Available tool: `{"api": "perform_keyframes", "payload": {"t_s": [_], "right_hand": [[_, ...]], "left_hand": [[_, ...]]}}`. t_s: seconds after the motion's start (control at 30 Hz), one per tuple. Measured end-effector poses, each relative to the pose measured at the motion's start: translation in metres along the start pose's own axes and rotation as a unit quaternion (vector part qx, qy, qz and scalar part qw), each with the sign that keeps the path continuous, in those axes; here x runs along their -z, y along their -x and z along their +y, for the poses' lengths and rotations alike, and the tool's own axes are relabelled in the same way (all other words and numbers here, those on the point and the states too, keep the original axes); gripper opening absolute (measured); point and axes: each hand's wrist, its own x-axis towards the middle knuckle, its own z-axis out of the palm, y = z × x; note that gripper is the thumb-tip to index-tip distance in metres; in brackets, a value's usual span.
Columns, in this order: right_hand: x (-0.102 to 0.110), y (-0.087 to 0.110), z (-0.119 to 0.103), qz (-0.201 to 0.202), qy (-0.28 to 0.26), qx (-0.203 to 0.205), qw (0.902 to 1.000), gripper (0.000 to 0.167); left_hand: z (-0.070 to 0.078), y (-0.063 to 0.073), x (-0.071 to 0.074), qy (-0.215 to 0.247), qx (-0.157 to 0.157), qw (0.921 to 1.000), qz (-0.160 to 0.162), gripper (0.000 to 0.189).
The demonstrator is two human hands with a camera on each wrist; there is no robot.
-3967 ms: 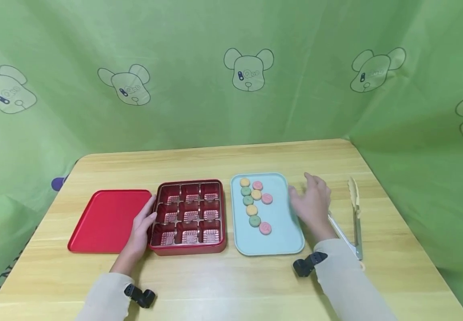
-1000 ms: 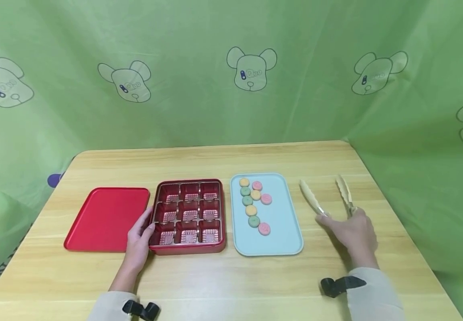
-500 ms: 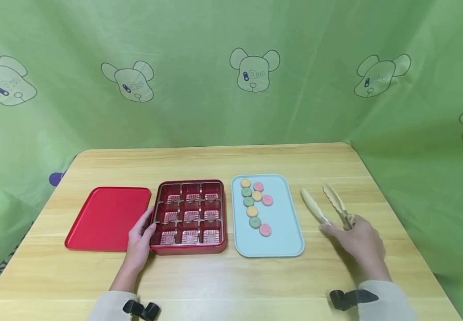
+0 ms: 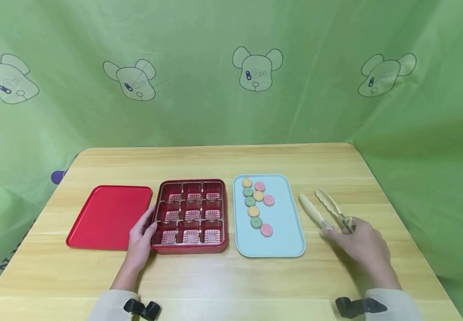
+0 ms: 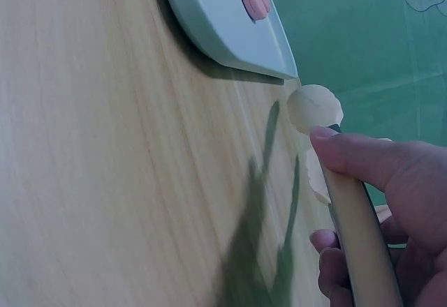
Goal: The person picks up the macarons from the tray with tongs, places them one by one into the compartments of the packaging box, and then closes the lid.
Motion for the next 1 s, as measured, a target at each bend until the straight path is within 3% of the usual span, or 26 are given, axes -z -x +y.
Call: {"api": "perform_keyframes", "payload": {"t_s": [0.27, 0.43, 1.0], "right_hand": [[0.004, 0.005, -0.002, -0.011, 0.019, 0.029, 0.9993, 0.069], [0.004, 0.011, -0.005, -0.013, 0.027, 0.039, 0.9988, 0.079], [0.004, 0.033, -0.029, -0.035, 0.043, 0.069, 0.9961, 0.069]], "left_hand": [[0.002, -0.001, 0.000, -0.005, -0.013, 0.9999, 0.001, 0.049], [0.002, 0.000, 0.000, -0.004, -0.007, 1.0000, -0.002, 0.049], [0.004, 0.000, 0.000, 0.003, 0.000, 1.0000, 0.002, 0.049]]}}
